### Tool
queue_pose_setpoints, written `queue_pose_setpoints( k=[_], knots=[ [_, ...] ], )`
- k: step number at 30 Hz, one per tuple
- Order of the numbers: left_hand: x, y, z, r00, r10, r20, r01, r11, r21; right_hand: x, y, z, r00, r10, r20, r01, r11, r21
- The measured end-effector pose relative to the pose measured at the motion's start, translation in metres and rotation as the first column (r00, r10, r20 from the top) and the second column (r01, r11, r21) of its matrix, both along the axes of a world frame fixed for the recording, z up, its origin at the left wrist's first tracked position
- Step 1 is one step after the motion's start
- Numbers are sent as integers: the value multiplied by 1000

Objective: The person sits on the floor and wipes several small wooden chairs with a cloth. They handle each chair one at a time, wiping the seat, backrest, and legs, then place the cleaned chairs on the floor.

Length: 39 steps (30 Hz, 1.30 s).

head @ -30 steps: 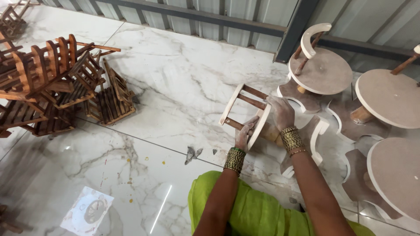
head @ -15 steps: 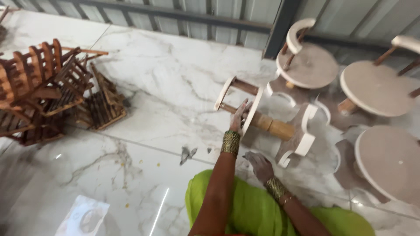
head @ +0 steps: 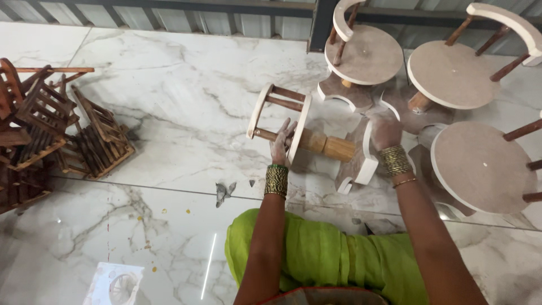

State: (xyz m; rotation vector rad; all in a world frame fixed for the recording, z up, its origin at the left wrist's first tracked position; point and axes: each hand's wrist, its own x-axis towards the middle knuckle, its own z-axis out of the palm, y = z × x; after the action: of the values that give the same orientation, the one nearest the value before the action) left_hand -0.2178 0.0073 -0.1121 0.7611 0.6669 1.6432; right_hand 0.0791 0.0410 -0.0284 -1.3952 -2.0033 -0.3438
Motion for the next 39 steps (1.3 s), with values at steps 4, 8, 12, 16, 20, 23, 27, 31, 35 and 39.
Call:
queue_pose_setpoints(
  k=[4, 8, 12, 16, 20, 23, 27, 31, 35, 39],
  knots=[
    [4, 7, 1, 1000, 23, -13, -24, 995, -95, -2, -17, -26, 998, 34, 56, -23, 981, -192],
    [1, 6, 2, 998, 30, -48, -37, 987, -155, 20, -35, -20, 954, 298, 24, -248, 836, -489],
    [-3, -3, 3, 1000, -8, -7, 8, 994, -112, 45, -21, 4, 940, 334, -66, -298, 710, -639],
    [-4, -7, 2, 999, -34, 7, 34, 999, 4, 35, -5, 0, 998, -4, 69, 28, 934, -355],
    [-2, -2, 4, 1000, -22, -10, 22, 1000, 19, 7, -16, -21, 977, 10, 213, 46, 966, -256],
    [-4, 2, 4, 999, -37, 23, 36, 999, 28, 12, -27, -24, 960, 236, 153, -113, 821, -560],
    [-6, 5, 2, 999, 33, 14, -32, 999, -43, 1, -15, -2, 942, 231, -244, -332, 754, -567],
    [-1, 9, -3, 961, 275, 0, -275, 961, -37, -92, 4, -5, 906, 186, -380, -211, 977, -23],
    [0, 23, -1, 908, 324, 266, -293, 944, -151, -164, -21, -30, 921, 386, 47, -381, 872, 307],
    [-1, 42, 5, 823, 387, 416, -286, 914, -287, -174, -11, -27, 928, 365, 69, -364, 857, 365]
  ],
)
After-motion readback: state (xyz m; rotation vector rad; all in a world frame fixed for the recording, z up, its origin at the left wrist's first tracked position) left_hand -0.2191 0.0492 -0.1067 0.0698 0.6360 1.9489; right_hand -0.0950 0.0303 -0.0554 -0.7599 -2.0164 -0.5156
